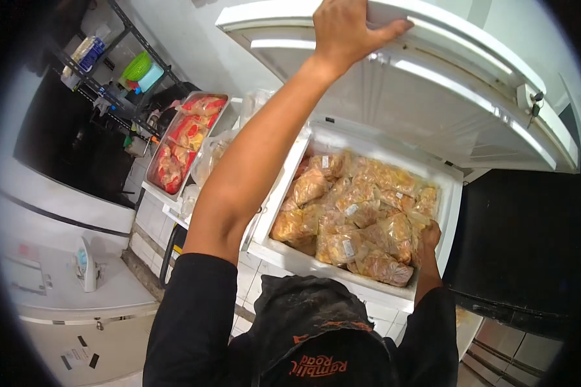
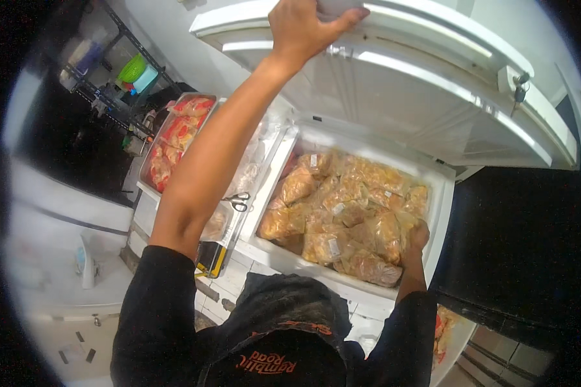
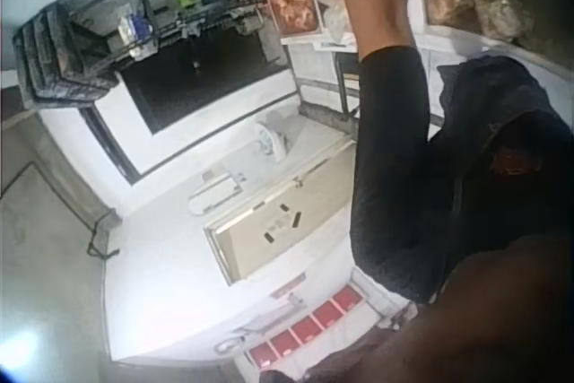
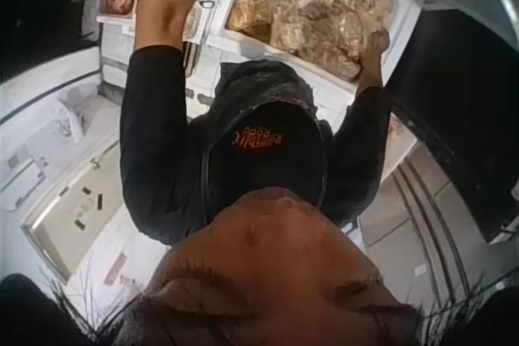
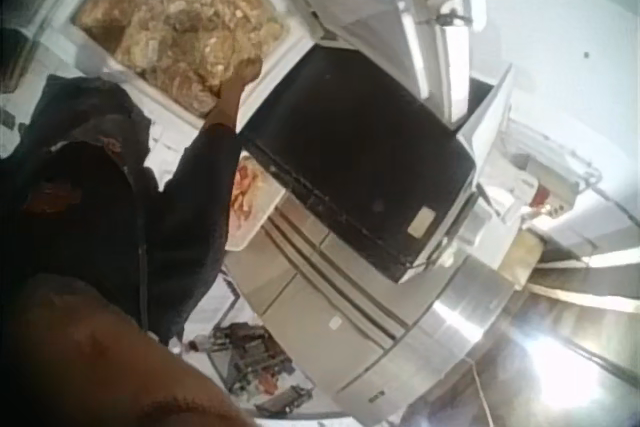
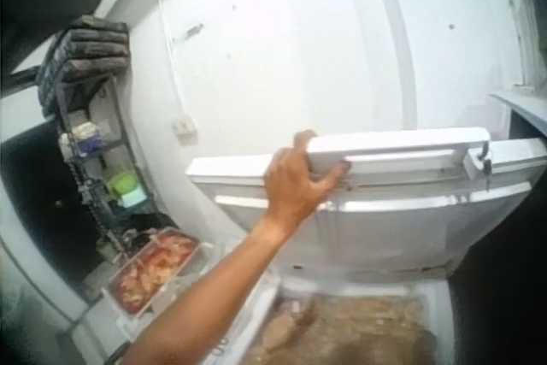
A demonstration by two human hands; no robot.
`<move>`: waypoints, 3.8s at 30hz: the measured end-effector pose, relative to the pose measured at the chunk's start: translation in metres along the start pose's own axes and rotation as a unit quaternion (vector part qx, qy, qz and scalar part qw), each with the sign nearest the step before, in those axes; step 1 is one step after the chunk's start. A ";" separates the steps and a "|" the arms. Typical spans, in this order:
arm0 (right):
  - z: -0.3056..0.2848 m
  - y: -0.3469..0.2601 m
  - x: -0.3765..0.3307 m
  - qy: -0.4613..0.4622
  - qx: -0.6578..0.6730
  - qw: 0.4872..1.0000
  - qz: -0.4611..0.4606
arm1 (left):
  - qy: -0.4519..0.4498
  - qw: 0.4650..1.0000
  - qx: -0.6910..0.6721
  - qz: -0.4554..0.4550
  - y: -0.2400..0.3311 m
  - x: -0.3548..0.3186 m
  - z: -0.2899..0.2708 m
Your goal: The person unloads packages of frozen meat from sacks into a chest freezer, arranges the items inside, and closes the freezer lid. The person then gathers the empty sacks and discards them into a trash bin.
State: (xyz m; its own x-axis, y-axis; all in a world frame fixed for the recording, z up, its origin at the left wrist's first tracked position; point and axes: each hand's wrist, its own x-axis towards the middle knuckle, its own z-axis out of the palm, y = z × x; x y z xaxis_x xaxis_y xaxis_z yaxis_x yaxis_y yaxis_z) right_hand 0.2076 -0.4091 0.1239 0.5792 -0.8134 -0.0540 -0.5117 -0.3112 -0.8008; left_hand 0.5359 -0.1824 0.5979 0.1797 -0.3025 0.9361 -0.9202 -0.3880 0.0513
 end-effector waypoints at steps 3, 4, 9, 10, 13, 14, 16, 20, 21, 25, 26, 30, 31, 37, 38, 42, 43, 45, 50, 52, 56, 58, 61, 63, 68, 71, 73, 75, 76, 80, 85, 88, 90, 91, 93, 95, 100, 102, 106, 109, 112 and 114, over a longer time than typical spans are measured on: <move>-0.001 0.010 -0.002 0.056 -0.089 0.984 -0.147 | 0.026 0.999 -0.026 0.001 0.010 0.011 0.023; -0.003 -0.005 -0.010 0.038 -0.056 0.980 -0.188 | 0.023 0.999 -0.028 0.003 0.008 0.011 0.023; -0.008 -0.094 -0.030 0.048 0.002 0.970 -0.239 | 0.006 0.999 -0.044 -0.015 -0.001 0.015 0.020; -0.002 -0.110 -0.027 0.058 0.058 0.978 -0.191 | 0.002 0.999 -0.044 -0.020 -0.002 0.013 0.021; 0.039 -0.105 0.000 0.053 0.189 0.976 -0.097 | 0.040 0.999 -0.017 0.002 -0.011 0.017 0.015; 0.061 -0.081 0.012 0.049 0.256 0.965 -0.044 | 0.035 0.999 -0.030 0.001 -0.010 0.017 0.018; 0.097 0.062 0.032 0.019 0.368 0.929 -0.032 | 0.039 0.995 -0.093 0.003 0.012 0.029 0.043; 0.123 0.042 -0.041 -0.107 0.143 0.983 -0.043 | 0.023 0.999 -0.046 -0.006 -0.001 0.010 0.023; 0.106 0.015 -0.059 -0.045 0.261 0.960 0.088 | 0.030 0.999 -0.025 -0.005 -0.006 0.011 0.016; 0.015 -0.009 -0.080 0.132 0.433 0.884 0.114 | 0.053 0.997 -0.049 -0.005 0.006 0.013 0.016; -0.006 -0.038 -0.081 0.183 0.402 0.895 0.057 | 0.035 0.998 -0.047 -0.011 0.005 0.007 0.011; -0.119 -0.155 -0.077 0.375 0.257 0.878 -0.150 | -0.051 0.995 -0.057 -0.071 0.031 -0.018 -0.028; -0.141 -0.197 -0.088 0.411 0.206 0.863 -0.210 | -0.023 0.996 -0.056 -0.067 0.031 -0.033 -0.035; -0.206 -0.294 -0.149 0.442 -0.040 0.682 -0.581 | -0.009 0.993 -0.105 0.059 0.054 -0.156 -0.083; -0.194 -0.311 -0.163 0.341 -0.063 0.735 -0.582 | -0.055 0.995 -0.074 0.024 0.062 -0.180 -0.098; -0.165 -0.310 -0.213 0.111 -0.258 0.853 -0.439 | -0.137 0.985 -0.101 -0.022 0.095 -0.255 -0.143; -0.170 -0.306 -0.224 0.031 -0.265 0.882 -0.389 | -0.124 0.980 -0.147 -0.049 0.109 -0.262 -0.149; -0.169 -0.300 -0.242 -0.090 -0.271 0.897 -0.338 | -0.179 0.972 -0.144 -0.057 0.120 -0.296 -0.171; -0.097 -0.246 -0.269 -0.339 -0.276 0.849 -0.296 | -0.357 0.926 -0.111 -0.051 0.137 -0.388 -0.214; -0.057 -0.194 -0.290 -0.331 -0.353 0.825 -0.292 | -0.409 0.905 -0.104 -0.052 0.146 -0.427 -0.216; -0.023 -0.154 -0.310 -0.248 -0.352 0.860 -0.275 | -0.415 0.898 -0.101 -0.101 0.150 -0.461 -0.209; -0.031 -0.164 -0.307 -0.247 -0.324 0.875 -0.259 | -0.393 0.898 -0.149 -0.133 0.149 -0.448 -0.209; -0.061 -0.208 -0.289 -0.180 -0.279 0.901 -0.279 | -0.318 0.922 -0.197 -0.097 0.144 -0.403 -0.203; -0.080 -0.256 -0.276 -0.185 -0.278 0.905 -0.263 | -0.278 0.914 -0.281 -0.094 0.128 -0.355 -0.211; -0.107 -0.295 -0.241 -0.019 -0.334 0.867 -0.369 | -0.074 0.955 -0.201 -0.206 -0.013 -0.372 -0.242; -0.136 -0.312 -0.205 0.080 -0.365 0.826 -0.422 | -0.077 0.995 0.020 -0.052 -0.103 -0.391 -0.200; -0.149 -0.333 -0.173 0.193 -0.435 0.767 -0.430 | 0.050 0.980 -0.039 -0.190 -0.110 -0.349 -0.170; -0.153 -0.365 -0.145 0.213 -0.416 0.766 -0.442 | -0.031 0.977 -0.007 -0.211 -0.128 -0.357 -0.154; -0.154 -0.375 -0.130 0.204 -0.417 0.785 -0.410 | -0.115 0.964 0.038 -0.237 -0.137 -0.371 -0.146; -0.166 -0.385 -0.116 0.165 -0.423 0.820 -0.350 | -0.285 0.899 -0.111 -0.314 -0.223 -0.412 -0.107; -0.168 -0.352 -0.135 0.196 -0.403 0.778 -0.441 | -0.162 0.941 0.028 -0.295 -0.345 -0.356 -0.142; -0.153 -0.323 -0.162 0.165 -0.401 0.784 -0.444 | -0.055 0.944 -0.009 -0.325 -0.365 -0.359 -0.158; -0.130 -0.305 -0.198 0.124 -0.368 0.843 -0.373 | -0.035 0.923 -0.024 -0.382 -0.364 -0.341 -0.173; -0.113 -0.311 -0.220 0.114 -0.361 0.845 -0.378 | -0.014 0.890 -0.006 -0.455 -0.367 -0.329 -0.187; -0.097 -0.286 -0.252 0.064 -0.393 0.858 -0.324 | 0.004 0.849 0.012 -0.528 -0.383 -0.322 -0.202; -0.076 -0.271 -0.280 0.048 -0.394 0.886 -0.240 | 0.168 0.923 -0.036 -0.343 -0.404 -0.312 -0.197; -0.037 -0.206 -0.313 -0.073 -0.412 0.881 -0.222 | 0.140 0.896 -0.004 -0.421 -0.409 -0.304 -0.187; -0.016 -0.174 -0.322 -0.106 -0.414 0.869 -0.247 | 0.149 0.893 0.008 -0.425 -0.413 -0.306 -0.187; 0.029 -0.096 -0.345 -0.143 -0.436 0.872 -0.172 | 0.165 0.908 0.006 -0.385 -0.408 -0.292 -0.191; 0.046 -0.079 -0.345 -0.166 -0.423 0.881 -0.128 | 0.164 0.922 0.017 -0.352 -0.413 -0.289 -0.195; 0.051 -0.067 -0.339 -0.214 -0.418 0.880 -0.067 | 0.138 0.923 -0.018 -0.359 -0.406 -0.285 -0.198; 0.059 -0.057 -0.343 -0.207 -0.434 0.873 -0.089 | 0.094 0.939 -0.012 -0.330 -0.399 -0.285 -0.198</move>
State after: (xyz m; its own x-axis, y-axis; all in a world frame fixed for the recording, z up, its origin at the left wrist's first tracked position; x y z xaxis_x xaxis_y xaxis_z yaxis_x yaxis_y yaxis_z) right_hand 0.0759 -0.0835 0.1528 0.7863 -0.5231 -0.3286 -0.5740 -0.8154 -0.0754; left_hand 0.7832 0.2310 0.3799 0.6515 0.1563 0.7424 -0.6376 -0.4175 0.6474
